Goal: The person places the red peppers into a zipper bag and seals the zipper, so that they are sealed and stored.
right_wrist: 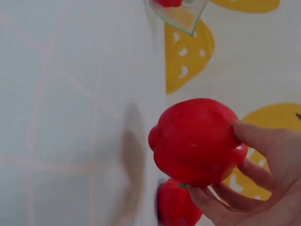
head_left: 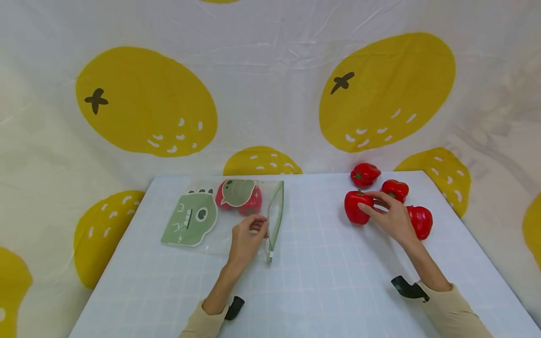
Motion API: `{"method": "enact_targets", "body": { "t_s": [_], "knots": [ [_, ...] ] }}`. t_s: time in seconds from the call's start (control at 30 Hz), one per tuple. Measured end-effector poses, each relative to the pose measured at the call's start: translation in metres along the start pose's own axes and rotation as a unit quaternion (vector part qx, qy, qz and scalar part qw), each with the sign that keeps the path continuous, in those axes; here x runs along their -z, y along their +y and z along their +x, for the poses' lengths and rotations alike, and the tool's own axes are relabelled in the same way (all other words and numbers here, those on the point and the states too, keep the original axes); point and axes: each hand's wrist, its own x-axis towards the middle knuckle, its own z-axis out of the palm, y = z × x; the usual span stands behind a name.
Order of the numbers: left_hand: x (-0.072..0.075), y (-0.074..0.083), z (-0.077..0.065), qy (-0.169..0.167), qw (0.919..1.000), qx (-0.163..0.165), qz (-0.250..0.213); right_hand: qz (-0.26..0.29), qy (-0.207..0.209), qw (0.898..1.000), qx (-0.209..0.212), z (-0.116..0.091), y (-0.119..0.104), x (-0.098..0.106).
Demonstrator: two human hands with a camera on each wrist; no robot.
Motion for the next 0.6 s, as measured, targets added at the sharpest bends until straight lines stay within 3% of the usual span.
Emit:
{"method": "enact_targets", "body": {
  "t_s": [0.17, 0.6],
  "knots": [
    [0.002, 0.001, 0.0, 0.001, 0.9999, -0.006, 0.009, 0.057, -0.009, 0.998, -0.028, 0.003, -0.008, -0.008],
    [0.001, -0.001, -0.001, 0.008, 0.9994, -0.017, 0.028, 0.134, -0.035, 0.987, -0.082, 0.011, -0.029, -0.035]
  ]
}}
